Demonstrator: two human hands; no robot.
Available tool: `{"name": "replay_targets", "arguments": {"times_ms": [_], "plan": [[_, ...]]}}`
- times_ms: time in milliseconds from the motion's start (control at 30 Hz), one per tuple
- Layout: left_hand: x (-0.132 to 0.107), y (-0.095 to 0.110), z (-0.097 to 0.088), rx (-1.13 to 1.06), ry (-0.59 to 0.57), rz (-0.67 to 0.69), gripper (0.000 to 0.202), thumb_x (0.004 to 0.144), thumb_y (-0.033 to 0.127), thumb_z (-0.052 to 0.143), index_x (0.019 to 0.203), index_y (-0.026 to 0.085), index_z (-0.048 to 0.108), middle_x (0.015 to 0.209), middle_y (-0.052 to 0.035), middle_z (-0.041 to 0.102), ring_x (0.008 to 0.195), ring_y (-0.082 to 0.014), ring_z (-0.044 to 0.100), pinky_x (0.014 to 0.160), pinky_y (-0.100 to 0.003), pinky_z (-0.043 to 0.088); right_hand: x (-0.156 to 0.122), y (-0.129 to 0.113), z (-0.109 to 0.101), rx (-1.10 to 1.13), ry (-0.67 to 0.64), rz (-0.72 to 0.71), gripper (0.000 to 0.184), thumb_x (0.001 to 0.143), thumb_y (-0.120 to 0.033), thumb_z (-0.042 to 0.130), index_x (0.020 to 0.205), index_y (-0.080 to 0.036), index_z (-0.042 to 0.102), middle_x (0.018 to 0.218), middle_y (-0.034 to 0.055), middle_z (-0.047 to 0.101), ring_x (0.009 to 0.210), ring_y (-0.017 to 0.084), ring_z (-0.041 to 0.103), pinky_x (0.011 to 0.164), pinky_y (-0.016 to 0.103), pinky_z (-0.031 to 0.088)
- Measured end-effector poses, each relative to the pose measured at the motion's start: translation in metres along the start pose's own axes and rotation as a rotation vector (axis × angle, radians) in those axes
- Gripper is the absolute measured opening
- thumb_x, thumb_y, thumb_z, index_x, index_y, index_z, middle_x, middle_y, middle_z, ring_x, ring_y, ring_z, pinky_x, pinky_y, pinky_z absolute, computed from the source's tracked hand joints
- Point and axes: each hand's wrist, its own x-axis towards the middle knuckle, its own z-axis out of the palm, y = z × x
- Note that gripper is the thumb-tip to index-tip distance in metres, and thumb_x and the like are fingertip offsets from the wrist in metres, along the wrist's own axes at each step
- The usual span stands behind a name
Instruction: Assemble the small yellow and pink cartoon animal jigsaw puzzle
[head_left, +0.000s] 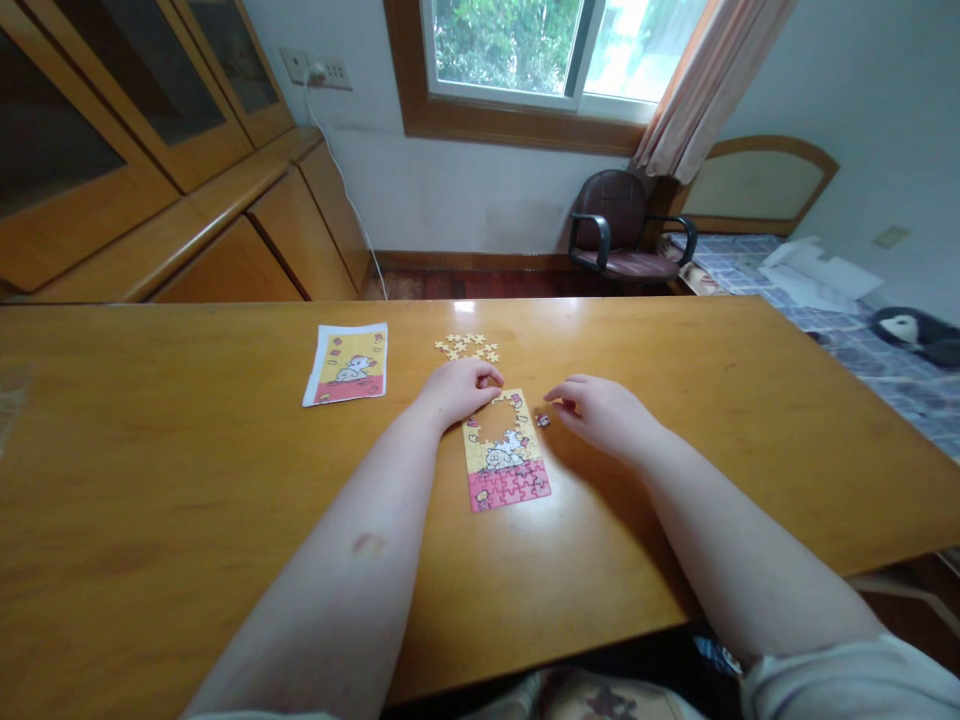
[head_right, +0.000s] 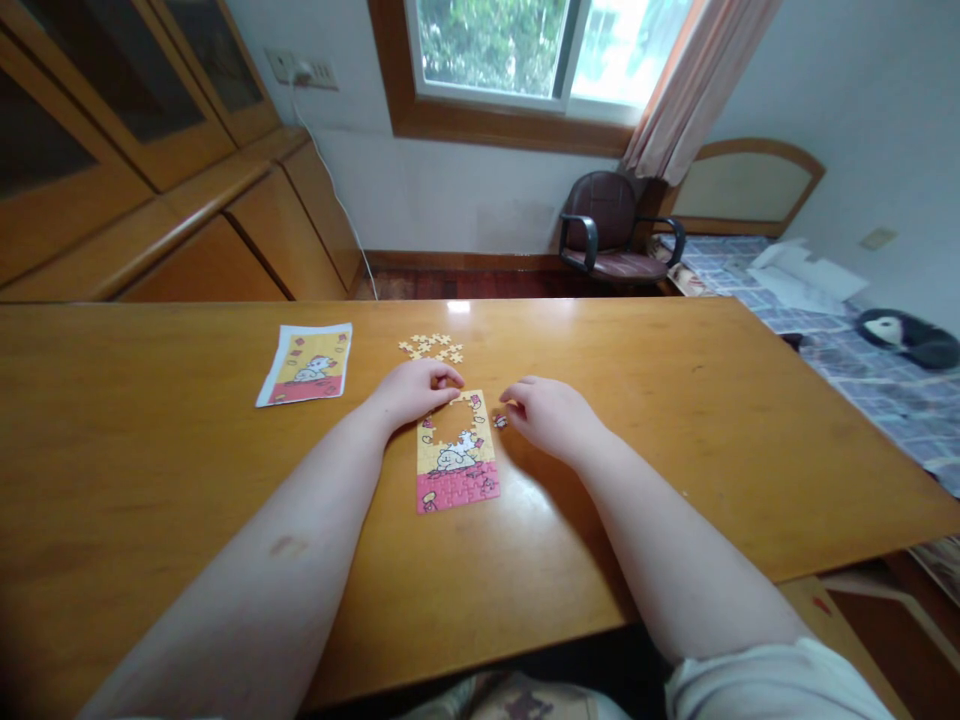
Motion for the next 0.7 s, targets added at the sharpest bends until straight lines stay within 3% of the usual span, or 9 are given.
{"name": "replay_targets", "arguments": {"times_ms": [100, 267, 567, 700], "plan": [[0.0, 0.0, 0.0, -0.008, -0.008, -0.002, 0.021, 0.076, 0.034, 0.061, 0.091, 0.026, 0.074, 0.077, 0.0005, 0.066, 0.07, -0.0147, 0.057, 0.06, -0.027, 0.038, 0.001, 0.007, -0.004, -0.049, -0.033, 0.066, 0.023, 0.088, -0.024, 0.052, 0.094, -0.021, 0.073, 0.097, 0.0066, 0.069, 0.082, 0.019, 0.064, 0.072, 0.028, 0.045], [0.0, -0.001, 0.0, 0.002, 0.004, 0.002, 0.022, 0.075, 0.034, 0.061, 0.091, 0.026, 0.074, 0.077, 0.0006, 0.066, 0.071, -0.0145, 0.057, 0.06, -0.027, 0.037, 0.005, 0.0, 0.003, 0.028, -0.132, -0.008, 0.02, 0.088, -0.031, 0.058, 0.099, -0.025, 0.073, 0.099, 0.0046, 0.068, 0.083, 0.017, 0.064, 0.074, 0.026, 0.046], [0.001, -0.002, 0.001, -0.011, 0.005, 0.001, 0.021, 0.075, 0.034, 0.062, 0.091, 0.026, 0.074, 0.076, 0.0001, 0.066, 0.07, -0.0147, 0.056, 0.06, -0.027, 0.037, 0.008, 0.0, 0.012, 0.109, -0.148, 0.011, 0.013, 0.082, -0.023, 0.062, 0.092, -0.02, 0.07, 0.097, 0.0058, 0.066, 0.085, 0.018, 0.063, 0.077, 0.028, 0.046], [0.001, -0.002, 0.001, 0.003, 0.01, 0.006, 0.021, 0.075, 0.034, 0.062, 0.091, 0.026, 0.074, 0.078, 0.0001, 0.066, 0.071, -0.0151, 0.057, 0.061, -0.027, 0.038, 0.008, 0.007, 0.018, 0.186, -0.201, 0.029, 0.011, 0.076, -0.024, 0.067, 0.086, -0.019, 0.068, 0.088, 0.0051, 0.066, 0.077, 0.017, 0.061, 0.07, 0.027, 0.044]]}}
